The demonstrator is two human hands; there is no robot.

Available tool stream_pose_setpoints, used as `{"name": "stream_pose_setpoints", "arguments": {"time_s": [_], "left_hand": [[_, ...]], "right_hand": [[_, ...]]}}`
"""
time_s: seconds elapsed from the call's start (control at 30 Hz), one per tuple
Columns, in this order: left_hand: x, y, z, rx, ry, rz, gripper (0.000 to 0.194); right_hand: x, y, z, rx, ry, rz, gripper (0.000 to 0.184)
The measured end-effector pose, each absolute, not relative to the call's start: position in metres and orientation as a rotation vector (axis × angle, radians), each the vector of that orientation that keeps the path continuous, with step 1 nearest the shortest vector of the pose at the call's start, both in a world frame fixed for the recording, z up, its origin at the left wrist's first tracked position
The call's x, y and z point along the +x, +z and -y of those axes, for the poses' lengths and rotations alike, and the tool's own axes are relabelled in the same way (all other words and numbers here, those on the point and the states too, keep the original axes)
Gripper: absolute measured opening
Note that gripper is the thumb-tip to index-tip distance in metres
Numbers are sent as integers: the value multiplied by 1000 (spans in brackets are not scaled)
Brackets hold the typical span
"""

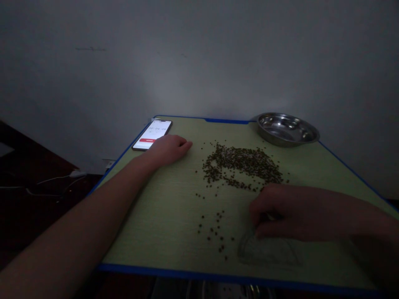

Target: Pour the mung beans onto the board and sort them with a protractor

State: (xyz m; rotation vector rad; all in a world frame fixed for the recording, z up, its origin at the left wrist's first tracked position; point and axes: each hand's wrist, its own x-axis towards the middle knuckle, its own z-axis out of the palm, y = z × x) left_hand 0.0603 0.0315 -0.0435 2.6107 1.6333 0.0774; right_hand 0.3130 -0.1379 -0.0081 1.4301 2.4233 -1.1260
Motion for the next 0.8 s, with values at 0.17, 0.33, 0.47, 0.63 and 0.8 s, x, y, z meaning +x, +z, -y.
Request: {"name": "stream_pose_setpoints", "arguments": {"time_s": [0.17, 0.33, 0.47, 0.63, 0.8], "left_hand": [[60, -46, -33, 2609, 92, -1624, 52], [60, -46, -33, 2610, 112, -1619, 50], [60, -46, -32, 2604, 93, -1634, 51], [60, -45, -31, 2614, 84, -1635, 52], [61, -45, -31, 2612, 90, -1624, 51]], "right_hand": [[317, -11, 134, 1525, -957, -2512, 23], [306, -19, 137, 1497, -923, -2602, 21], [294, -22, 141, 1454, -957, -2618, 19], [290, -22, 145, 1376, -1046, -2636, 18], [292, -19, 149, 1354, -1086, -2599, 17]]}}
